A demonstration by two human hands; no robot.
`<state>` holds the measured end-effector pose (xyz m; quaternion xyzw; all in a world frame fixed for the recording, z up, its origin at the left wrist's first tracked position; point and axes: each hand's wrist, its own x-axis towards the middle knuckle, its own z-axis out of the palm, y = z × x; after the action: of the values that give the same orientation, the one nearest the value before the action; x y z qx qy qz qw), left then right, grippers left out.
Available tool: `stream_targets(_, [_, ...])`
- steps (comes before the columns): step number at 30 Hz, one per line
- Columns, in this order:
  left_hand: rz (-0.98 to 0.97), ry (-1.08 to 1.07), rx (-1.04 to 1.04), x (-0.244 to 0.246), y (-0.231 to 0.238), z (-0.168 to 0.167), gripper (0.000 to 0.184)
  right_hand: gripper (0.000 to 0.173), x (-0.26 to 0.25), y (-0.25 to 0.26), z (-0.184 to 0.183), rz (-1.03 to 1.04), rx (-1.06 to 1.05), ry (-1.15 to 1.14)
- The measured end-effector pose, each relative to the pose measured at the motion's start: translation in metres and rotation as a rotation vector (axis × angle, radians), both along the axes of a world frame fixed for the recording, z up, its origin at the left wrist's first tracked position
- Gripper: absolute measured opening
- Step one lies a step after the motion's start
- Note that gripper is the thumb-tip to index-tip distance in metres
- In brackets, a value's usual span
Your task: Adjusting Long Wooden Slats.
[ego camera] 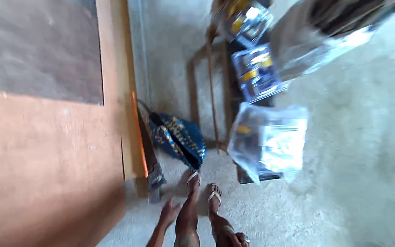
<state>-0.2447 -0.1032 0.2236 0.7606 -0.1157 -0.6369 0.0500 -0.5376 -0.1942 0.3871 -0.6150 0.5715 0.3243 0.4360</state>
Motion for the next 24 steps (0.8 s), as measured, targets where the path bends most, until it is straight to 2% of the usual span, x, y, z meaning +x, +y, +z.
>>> stream_targets(1, [-0.026,0.058,0.006,-0.017,0.005,0.026,0.057,0.071,-0.003,0.0,-0.001,-0.008,0.027,0.007])
stream_targets(3, [0.02,0.01,-0.005,-0.033,0.01,0.072,0.045,0.07,-0.012,-0.001,0.003,-0.023,0.04,-0.013])
stream_targets(5, [0.109,-0.094,-0.032,-0.024,0.003,0.116,0.045,0.062,-0.013,-0.018,0.04,-0.049,0.084,-0.061])
stream_targets(7, [0.11,-0.122,-0.08,-0.007,-0.012,0.152,0.045,0.053,-0.02,-0.035,0.088,-0.054,0.112,-0.097])
stream_targets(10, [-0.033,-0.116,-0.159,0.026,-0.056,0.198,0.046,0.05,-0.039,-0.05,0.148,-0.196,0.053,-0.18])
stream_targets(13, [-0.103,-0.18,-0.223,0.047,-0.112,0.243,0.046,0.051,-0.07,-0.048,0.179,-0.396,-0.026,-0.23])
stream_targets(15, [-0.1,-0.235,-0.258,0.041,-0.152,0.271,0.046,0.051,-0.09,-0.047,0.202,-0.483,-0.035,-0.276])
stream_targets(19, [-0.165,-0.263,-0.315,-0.02,-0.217,0.311,0.045,0.048,-0.136,-0.049,0.229,-0.536,-0.079,-0.453])
stream_targets(22, [-0.296,-0.225,-0.37,-0.107,-0.25,0.34,0.047,0.043,-0.185,-0.058,0.252,-0.63,-0.133,-0.682])
stream_targets(24, [-0.372,-0.179,-0.393,-0.176,-0.262,0.354,0.047,0.036,-0.231,-0.066,0.272,-0.789,-0.19,-0.883])
